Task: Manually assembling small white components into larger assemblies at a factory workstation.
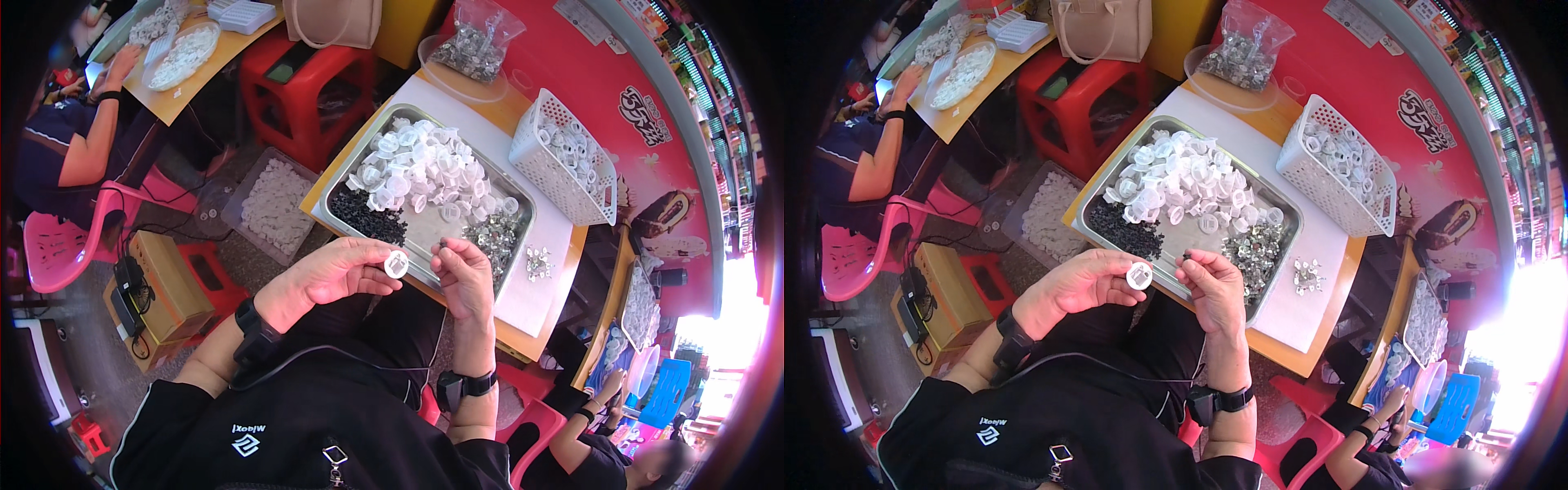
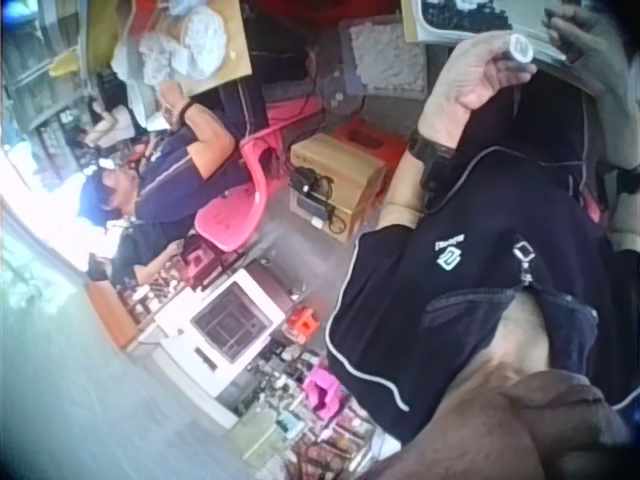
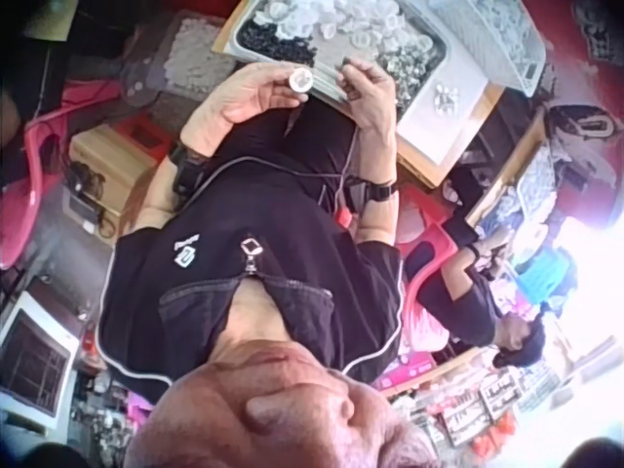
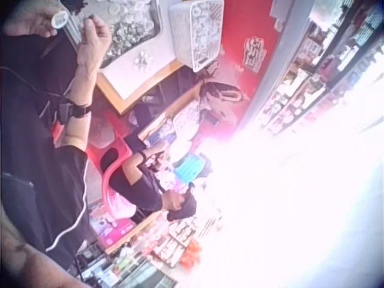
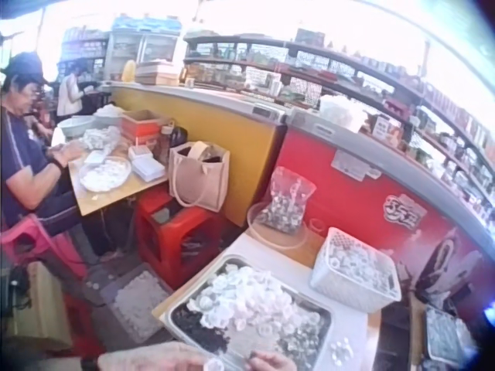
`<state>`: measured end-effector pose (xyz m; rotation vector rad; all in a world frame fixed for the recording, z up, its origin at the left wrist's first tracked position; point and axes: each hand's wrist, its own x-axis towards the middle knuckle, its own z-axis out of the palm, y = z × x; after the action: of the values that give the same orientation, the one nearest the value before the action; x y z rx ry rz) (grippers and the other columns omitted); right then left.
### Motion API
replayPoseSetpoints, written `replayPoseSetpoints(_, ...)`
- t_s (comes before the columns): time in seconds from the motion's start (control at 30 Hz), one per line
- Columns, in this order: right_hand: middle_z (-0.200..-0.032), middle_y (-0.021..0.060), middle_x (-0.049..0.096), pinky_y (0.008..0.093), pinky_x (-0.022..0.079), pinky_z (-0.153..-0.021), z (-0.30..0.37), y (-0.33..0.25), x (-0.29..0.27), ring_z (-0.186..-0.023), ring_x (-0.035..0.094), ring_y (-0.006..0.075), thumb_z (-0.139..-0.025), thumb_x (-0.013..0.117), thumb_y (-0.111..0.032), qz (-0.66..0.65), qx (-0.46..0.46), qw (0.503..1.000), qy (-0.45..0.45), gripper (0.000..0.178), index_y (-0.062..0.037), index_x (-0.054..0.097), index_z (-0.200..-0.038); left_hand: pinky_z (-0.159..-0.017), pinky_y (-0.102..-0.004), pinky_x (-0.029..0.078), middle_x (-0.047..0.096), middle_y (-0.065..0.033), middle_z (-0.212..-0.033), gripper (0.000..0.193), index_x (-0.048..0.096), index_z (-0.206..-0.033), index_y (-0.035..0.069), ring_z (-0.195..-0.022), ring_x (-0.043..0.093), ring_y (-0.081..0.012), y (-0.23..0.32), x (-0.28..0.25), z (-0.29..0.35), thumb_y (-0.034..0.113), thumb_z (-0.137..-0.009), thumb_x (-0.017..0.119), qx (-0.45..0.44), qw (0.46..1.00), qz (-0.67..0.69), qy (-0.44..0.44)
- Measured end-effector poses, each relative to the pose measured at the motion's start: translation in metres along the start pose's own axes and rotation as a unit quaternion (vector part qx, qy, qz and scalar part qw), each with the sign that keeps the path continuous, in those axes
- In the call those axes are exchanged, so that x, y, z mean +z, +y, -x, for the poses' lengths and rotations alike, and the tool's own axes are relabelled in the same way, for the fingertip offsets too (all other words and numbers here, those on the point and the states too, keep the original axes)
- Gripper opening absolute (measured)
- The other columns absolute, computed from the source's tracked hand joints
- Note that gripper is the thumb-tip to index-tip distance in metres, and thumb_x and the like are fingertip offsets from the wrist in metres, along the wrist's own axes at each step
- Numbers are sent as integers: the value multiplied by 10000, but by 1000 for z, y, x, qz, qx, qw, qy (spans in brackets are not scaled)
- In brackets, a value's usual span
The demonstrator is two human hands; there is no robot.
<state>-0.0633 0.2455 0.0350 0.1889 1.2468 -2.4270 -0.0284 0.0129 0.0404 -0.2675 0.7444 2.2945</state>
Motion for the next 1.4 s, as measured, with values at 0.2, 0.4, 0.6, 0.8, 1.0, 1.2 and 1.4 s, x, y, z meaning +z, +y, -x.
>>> replayPoseSetpoints(0.2,-927,146,695,267,557,-701,7,0,-5,-757,676,171,-867,668,-12,-23,8,1000,-11,89,8,636,-948,-816,-342,584,672,-120,-1048,312,572,-1193,-25,-914,692,-223,4,8,-4,185,-964,553,20,1000,-11,-10)
replayPoseSetpoints(0.4,-925,104,686,245,525,-717,14,-2,6,-766,653,146,-870,662,-1,78,-22,996,34,116,24,655,-983,-784,-340,591,673,-115,-1029,290,584,-1169,-7,-891,697,-223,-2,8,-13,193,-958,573,6,1000,-1,-7)
replayPoseSetpoints(0.6,-886,18,611,246,474,-693,26,-19,33,-774,596,125,-793,718,8,501,-252,827,-27,153,-35,696,-938,-719,-280,587,670,-89,-950,268,580,-1149,0,-809,692,-189,-4,9,-15,195,-968,550,-3,1000,-9,-14)
replayPoseSetpoints(0.8,-851,42,588,339,458,-709,26,-21,46,-799,588,214,-684,760,-18,618,-362,695,-71,219,-73,681,-880,-676,-250,571,668,-64,-918,237,586,-1117,33,-772,688,-163,-5,9,-12,212,-963,567,-14,1000,6,-17)
replayPoseSetpoints(1.0,-878,36,579,363,429,-759,26,-23,50,-816,579,221,-709,707,-48,677,-406,605,-110,230,-88,665,-932,-667,-244,563,661,-44,-897,205,593,-1083,44,-725,671,-140,-8,7,-12,209,-965,569,-17,1000,-9,5)
replayPoseSetpoints(1.2,-900,56,575,365,431,-784,29,-23,52,-821,572,227,-691,691,-43,707,-426,550,-128,233,-52,648,-920,-641,-227,549,658,-25,-870,185,610,-1043,59,-700,658,-114,-12,5,-12,220,-951,599,-17,998,-59,33)
replayPoseSetpoints(1.4,-951,84,554,375,432,-814,31,-17,49,-841,562,227,-694,633,-42,733,-422,510,-155,273,-8,629,-966,-612,-223,548,649,-17,-827,142,608,-977,69,-677,653,-107,-18,3,-11,207,-945,610,-12,995,-67,68)
